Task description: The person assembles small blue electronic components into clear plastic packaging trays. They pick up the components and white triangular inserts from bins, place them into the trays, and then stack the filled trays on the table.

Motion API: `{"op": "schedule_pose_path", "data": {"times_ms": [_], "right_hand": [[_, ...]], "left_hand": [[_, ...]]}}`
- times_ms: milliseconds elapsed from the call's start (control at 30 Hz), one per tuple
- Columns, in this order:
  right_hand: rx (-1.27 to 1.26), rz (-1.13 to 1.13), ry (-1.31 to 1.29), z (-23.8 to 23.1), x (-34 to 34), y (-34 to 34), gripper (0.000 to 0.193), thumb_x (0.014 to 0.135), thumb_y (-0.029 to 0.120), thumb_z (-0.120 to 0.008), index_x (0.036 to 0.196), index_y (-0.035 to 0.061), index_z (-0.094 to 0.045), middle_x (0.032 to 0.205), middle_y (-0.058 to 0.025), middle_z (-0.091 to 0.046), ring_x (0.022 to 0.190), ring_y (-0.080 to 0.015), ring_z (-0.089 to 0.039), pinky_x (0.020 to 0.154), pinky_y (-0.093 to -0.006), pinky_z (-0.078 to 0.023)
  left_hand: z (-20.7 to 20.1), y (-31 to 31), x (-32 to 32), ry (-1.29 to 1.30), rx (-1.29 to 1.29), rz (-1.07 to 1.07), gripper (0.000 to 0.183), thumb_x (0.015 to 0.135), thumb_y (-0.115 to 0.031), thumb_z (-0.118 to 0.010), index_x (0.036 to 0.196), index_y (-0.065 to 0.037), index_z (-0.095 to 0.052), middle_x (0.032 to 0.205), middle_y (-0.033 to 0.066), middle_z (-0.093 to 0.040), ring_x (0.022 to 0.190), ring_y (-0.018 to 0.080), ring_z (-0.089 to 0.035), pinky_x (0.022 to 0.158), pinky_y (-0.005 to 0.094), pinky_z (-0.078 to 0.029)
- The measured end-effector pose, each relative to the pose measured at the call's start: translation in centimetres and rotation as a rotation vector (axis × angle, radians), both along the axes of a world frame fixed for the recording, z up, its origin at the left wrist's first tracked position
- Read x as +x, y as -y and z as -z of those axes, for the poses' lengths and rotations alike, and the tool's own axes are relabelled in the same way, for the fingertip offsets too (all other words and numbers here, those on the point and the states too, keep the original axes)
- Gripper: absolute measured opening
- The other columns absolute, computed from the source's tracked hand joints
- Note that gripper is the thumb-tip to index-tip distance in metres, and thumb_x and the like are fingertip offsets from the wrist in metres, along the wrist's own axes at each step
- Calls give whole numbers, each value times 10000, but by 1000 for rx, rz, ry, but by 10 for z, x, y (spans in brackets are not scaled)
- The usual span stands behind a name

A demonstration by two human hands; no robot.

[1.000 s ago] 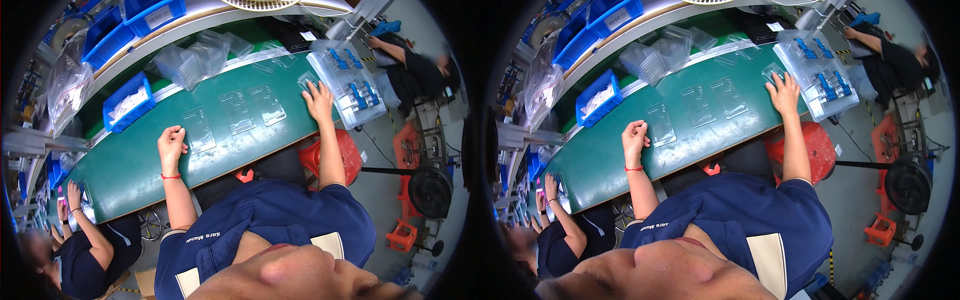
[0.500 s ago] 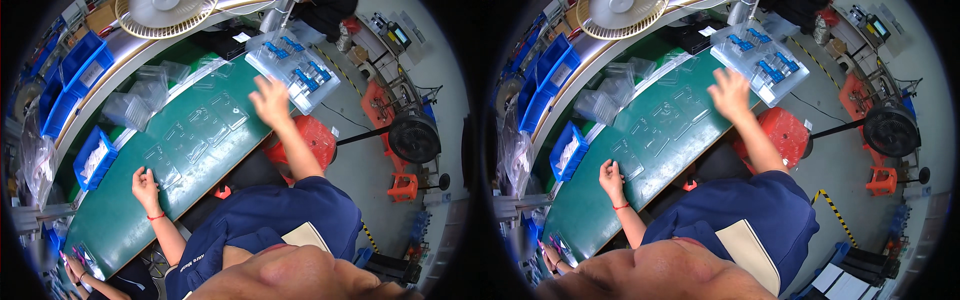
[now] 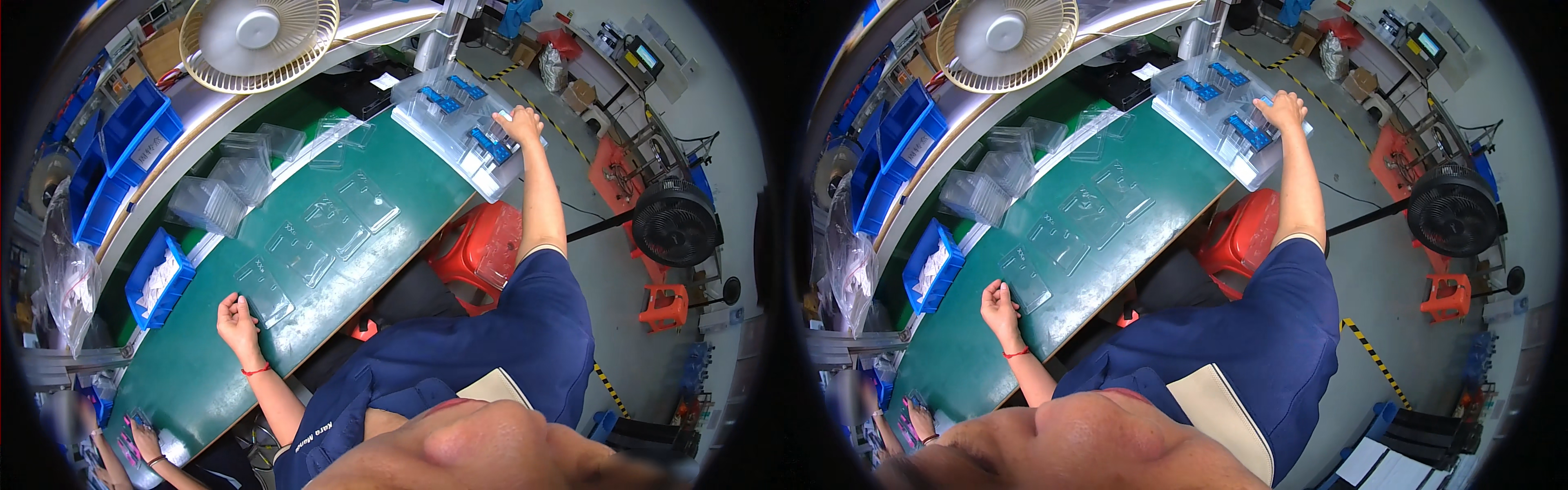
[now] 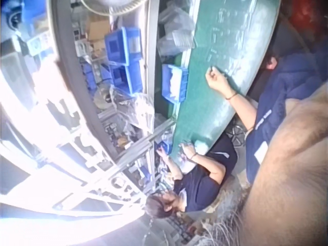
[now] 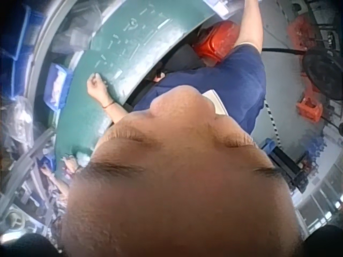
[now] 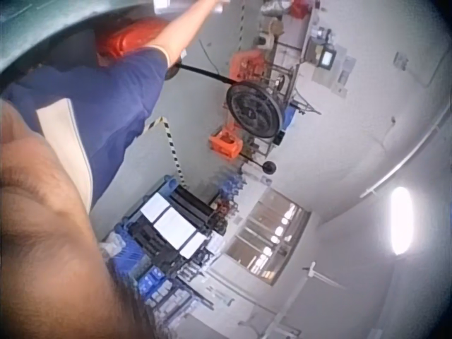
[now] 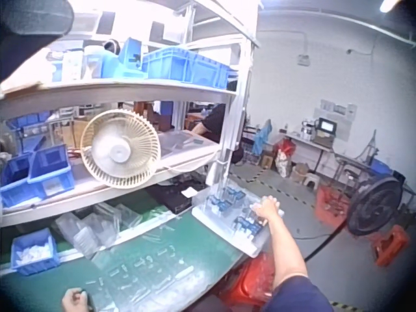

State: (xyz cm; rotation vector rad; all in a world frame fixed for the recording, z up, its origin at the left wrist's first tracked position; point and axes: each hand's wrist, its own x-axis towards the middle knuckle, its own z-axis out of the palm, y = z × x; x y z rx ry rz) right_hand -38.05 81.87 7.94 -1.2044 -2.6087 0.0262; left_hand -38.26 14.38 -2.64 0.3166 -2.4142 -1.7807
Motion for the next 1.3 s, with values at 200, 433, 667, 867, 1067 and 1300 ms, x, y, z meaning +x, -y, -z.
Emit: {"op": "schedule_pose_path", "data": {"times_ms": [200,433,667,867,1067,1300], "right_hand": [[141,-71,-92,-19,3,25,547,734,565,-724,930,57,-676,881,-177,-693,858,-350,-666,755,-455,-502],[90,-166,25,3,4,83,575,716,597,-718,729,22,-696,825,-202,-676,829,-348,-660,742,-468,-486],[121,-213,-41,10,10,73,632,685,648,-718,820,34,-646,900,-172,-652,900,-336,-626,796,-458,-446],[-98,-251,-55,-17,4,72,616,649,587,-779,859,18,-665,842,-166,-694,848,-318,-676,731,-423,-508],[-56,-253,-137,-39,-81,32,593,671,609,-752,858,48,-719,866,-173,-702,891,-334,-675,761,-436,-517],[8,-237,-24,-7,-145,-5,651,620,623,-785,813,7,-697,928,-206,-695,910,-358,-670,775,-450,-528]], "left_hand": [[-1,1,0,10,13,4,176,910,-116,-629,1038,5,-623,739,14,-600,487,43,-500,357,191,-383],[1,-1,2,14,37,23,173,922,-130,-621,1024,9,-626,738,21,-605,488,44,-502,360,186,-377],[2,-3,1,11,31,28,161,923,-135,-619,1002,5,-631,732,19,-604,479,43,-497,358,188,-374],[-1,-2,2,9,27,-7,147,918,-139,-628,964,0,-640,719,13,-609,489,48,-504,364,193,-379],[18,-1,-4,-121,9,-84,108,907,-103,-638,902,4,-648,670,-5,-587,490,33,-474,412,199,-382],[5,-8,1,-93,-5,-132,84,890,-72,-645,878,11,-654,666,-14,-597,523,24,-481,475,189,-396]]}}
